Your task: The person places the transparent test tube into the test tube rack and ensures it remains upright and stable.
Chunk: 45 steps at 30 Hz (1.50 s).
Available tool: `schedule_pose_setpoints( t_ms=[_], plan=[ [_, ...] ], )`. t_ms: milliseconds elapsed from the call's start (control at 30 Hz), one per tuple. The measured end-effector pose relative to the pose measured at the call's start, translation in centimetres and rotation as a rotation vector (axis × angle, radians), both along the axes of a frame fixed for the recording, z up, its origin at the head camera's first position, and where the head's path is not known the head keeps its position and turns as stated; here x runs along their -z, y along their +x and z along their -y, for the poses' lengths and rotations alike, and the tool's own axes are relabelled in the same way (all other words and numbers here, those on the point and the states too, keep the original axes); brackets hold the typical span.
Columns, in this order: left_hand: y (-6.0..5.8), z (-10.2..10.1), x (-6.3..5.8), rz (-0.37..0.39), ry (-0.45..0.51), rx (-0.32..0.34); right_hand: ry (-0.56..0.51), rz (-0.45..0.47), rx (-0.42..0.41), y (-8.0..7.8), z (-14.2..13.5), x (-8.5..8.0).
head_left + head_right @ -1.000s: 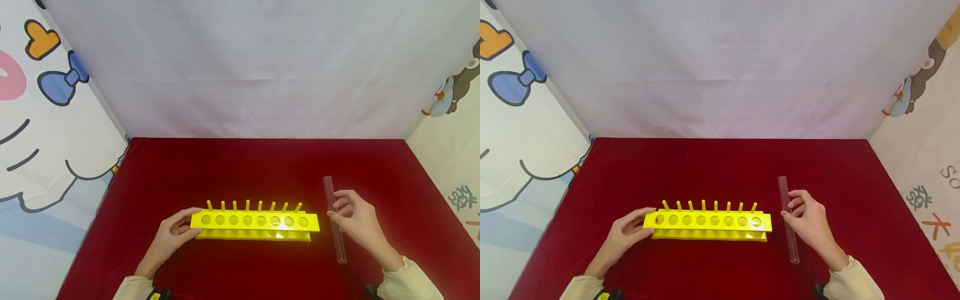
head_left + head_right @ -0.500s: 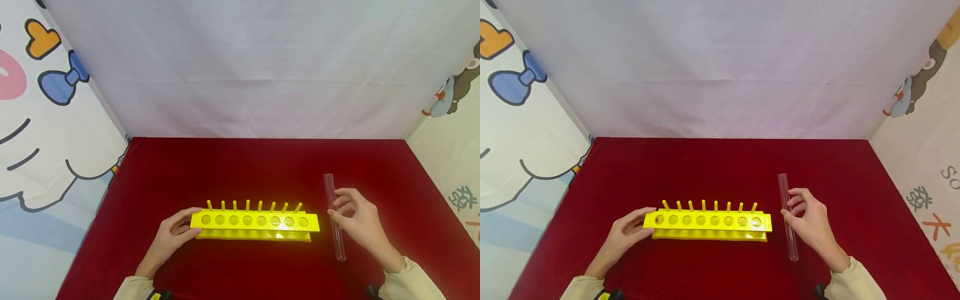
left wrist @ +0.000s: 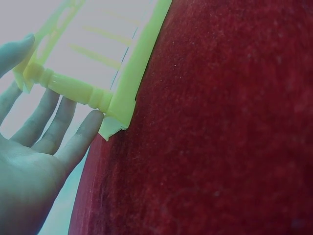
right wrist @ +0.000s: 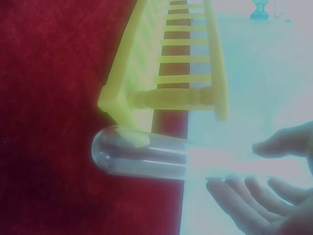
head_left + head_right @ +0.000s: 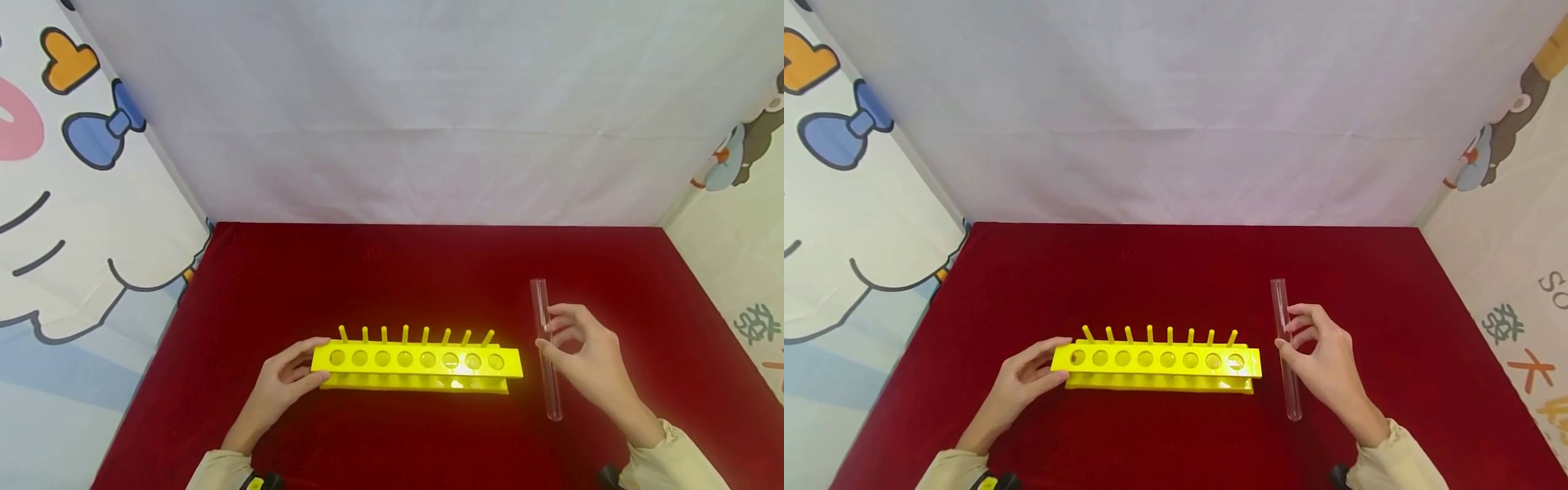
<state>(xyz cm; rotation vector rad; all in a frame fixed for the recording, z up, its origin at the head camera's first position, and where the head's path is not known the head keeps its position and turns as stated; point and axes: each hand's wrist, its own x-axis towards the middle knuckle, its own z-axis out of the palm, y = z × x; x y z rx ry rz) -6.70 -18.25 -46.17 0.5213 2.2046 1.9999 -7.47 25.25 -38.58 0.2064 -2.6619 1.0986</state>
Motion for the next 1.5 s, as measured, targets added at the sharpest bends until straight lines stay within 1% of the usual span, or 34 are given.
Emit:
schedule_pose_setpoints(
  t_ms=[67,167,300,467,667,767,933,1067,1167,1333,1500],
  plan=[
    [-0.1,0.0,0.0,0.021,-0.002,-0.003,0.006,-0.007,0.006,0.0,0.1,-0.1],
    [-0.1,0.1,0.2,0.024,0.001,-0.003,0.009,-0.011,0.011,0.1,0.2,-0.1],
    [-0.2,0.1,0.4,-0.003,0.005,-0.003,-0.013,-0.027,-0.004,0.2,0.3,-0.3],
    [-0.1,0.0,0.3,-0.015,0.01,-0.005,-0.04,-0.046,-0.029,0.2,0.4,-0.5],
    [-0.2,0.0,0.6,-0.042,0.009,-0.014,-0.042,-0.047,-0.039,0.5,0.7,-1.1],
    [-0.2,0.1,0.6,-0.032,0.012,-0.016,-0.049,-0.043,-0.042,0.8,1.1,-1.8],
    [-0.1,0.0,0.3,0.016,0.014,-0.007,-0.069,-0.04,-0.033,1.6,2.4,-3.7],
    [0.0,0.0,0.0,0.043,0.01,-0.008,-0.073,-0.067,-0.039,2.0,3.0,-4.7],
    [0.0,-0.1,-0.2,0.051,0.013,-0.012,-0.076,-0.095,-0.049,2.1,3.2,-5.1],
    [0.0,-0.1,-0.3,0.053,0.012,-0.014,-0.099,-0.096,-0.054,2.2,3.3,-5.4],
    [0.0,-0.1,-0.2,0.051,-0.008,-0.02,-0.106,-0.136,-0.068,2.1,3.1,-5.1]
  ],
)
